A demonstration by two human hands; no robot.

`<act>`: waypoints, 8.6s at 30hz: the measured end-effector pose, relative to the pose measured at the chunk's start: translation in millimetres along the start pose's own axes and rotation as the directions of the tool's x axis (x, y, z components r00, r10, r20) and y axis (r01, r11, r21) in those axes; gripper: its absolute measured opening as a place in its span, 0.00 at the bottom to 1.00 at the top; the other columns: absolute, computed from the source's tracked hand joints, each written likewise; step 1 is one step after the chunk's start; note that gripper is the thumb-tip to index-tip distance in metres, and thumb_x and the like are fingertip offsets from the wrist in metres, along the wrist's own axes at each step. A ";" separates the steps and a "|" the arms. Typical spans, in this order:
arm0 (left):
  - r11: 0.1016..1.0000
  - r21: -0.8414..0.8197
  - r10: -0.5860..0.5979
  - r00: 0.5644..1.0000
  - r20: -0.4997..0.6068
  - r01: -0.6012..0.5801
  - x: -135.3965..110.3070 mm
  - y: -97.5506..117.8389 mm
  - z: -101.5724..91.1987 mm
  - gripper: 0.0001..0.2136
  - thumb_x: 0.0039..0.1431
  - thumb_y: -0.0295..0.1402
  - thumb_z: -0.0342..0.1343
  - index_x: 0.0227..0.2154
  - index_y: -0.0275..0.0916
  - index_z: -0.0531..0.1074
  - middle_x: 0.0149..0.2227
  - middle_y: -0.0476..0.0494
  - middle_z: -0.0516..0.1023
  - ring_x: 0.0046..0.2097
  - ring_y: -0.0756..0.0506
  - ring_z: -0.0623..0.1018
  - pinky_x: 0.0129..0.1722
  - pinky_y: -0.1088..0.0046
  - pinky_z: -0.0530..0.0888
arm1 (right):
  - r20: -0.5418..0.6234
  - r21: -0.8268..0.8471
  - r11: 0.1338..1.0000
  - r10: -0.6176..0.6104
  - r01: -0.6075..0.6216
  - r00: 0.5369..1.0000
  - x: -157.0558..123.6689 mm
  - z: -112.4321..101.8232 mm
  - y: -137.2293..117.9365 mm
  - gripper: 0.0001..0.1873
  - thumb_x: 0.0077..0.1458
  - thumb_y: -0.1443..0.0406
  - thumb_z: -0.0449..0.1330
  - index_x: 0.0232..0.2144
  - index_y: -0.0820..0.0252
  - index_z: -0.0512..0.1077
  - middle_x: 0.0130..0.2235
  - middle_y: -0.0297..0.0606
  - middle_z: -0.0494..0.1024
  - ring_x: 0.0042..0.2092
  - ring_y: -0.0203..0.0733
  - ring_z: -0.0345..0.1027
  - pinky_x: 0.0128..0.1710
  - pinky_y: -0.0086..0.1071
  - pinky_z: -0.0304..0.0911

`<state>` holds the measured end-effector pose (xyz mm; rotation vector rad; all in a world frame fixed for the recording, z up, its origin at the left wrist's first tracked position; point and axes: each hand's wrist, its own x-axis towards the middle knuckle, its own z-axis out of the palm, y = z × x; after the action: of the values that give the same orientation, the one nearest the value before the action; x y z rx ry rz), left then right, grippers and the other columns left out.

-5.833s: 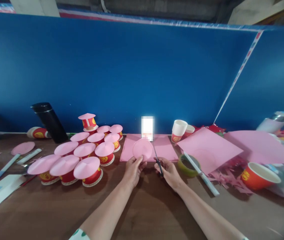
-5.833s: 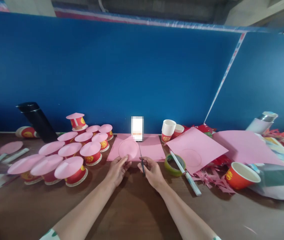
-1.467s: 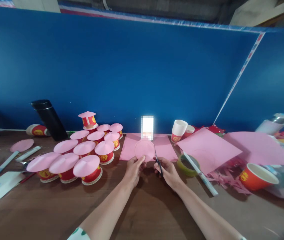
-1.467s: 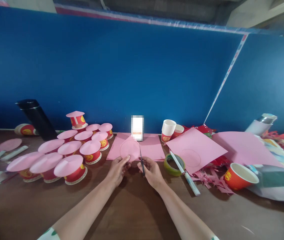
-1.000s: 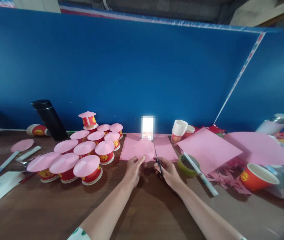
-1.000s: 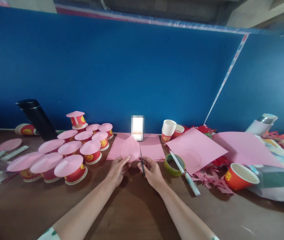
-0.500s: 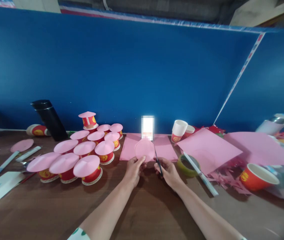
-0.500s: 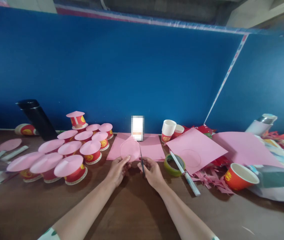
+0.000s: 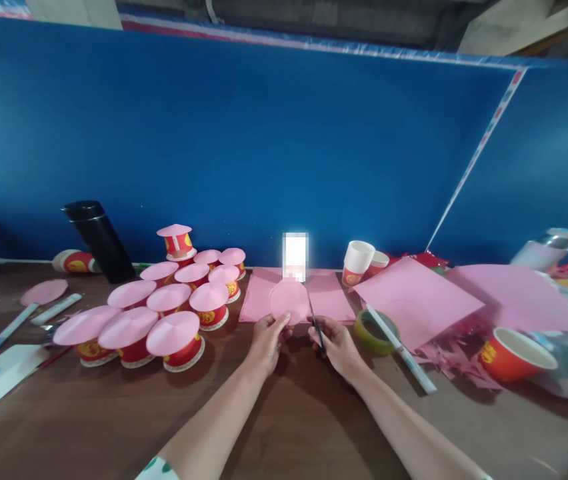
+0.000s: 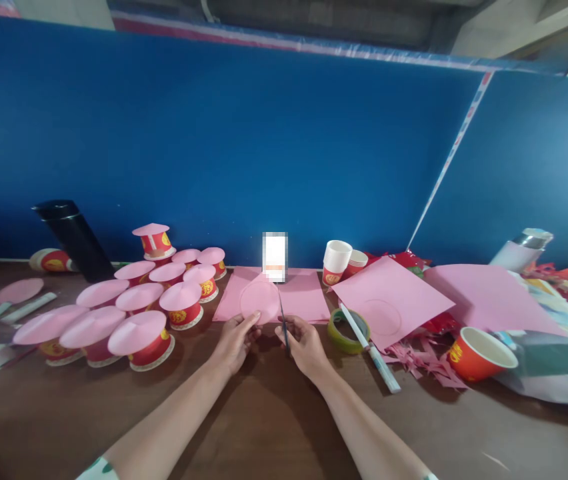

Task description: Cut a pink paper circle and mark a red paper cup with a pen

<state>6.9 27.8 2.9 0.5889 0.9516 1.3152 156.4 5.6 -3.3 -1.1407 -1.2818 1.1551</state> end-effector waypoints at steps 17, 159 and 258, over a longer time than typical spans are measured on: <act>1.000 -0.008 0.023 1.000 -0.019 -0.023 -0.2 0.6 1.4 0.13 0.36 0.36 0.66 0.23 0.34 0.71 0.19 0.52 0.71 0.22 0.56 0.70 0.23 0.82 0.67 | 0.009 -0.029 1.000 0.006 -0.006 1.000 0.1 -0.5 1.7 0.22 0.45 0.55 0.64 0.40 0.62 0.71 0.23 0.31 0.68 0.22 0.30 0.60 0.14 0.20 0.51; 0.997 0.067 0.034 0.999 -0.039 -0.031 -3.5 2.2 3.7 0.15 0.35 0.36 0.67 0.25 0.32 0.71 0.21 0.49 0.73 0.21 0.56 0.68 0.21 0.81 0.66 | 0.025 0.026 1.000 0.012 -0.012 1.000 -0.6 -2.8 -2.2 0.25 0.43 0.53 0.64 0.42 0.61 0.70 0.25 0.31 0.70 0.22 0.31 0.62 0.13 0.20 0.52; 0.998 0.017 0.064 0.997 -0.053 -0.063 -2.6 2.0 3.2 0.14 0.35 0.36 0.66 0.24 0.33 0.71 0.23 0.50 0.72 0.24 0.55 0.70 0.23 0.80 0.67 | 0.011 0.020 1.000 0.024 -0.024 1.000 -1.5 -0.9 -6.8 0.24 0.41 0.54 0.66 0.38 0.63 0.72 0.23 0.31 0.69 0.21 0.30 0.61 0.13 0.20 0.51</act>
<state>8.6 26.2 6.8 0.6027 0.9947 1.3868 157.2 3.6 3.4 -1.1397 -1.2652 1.1903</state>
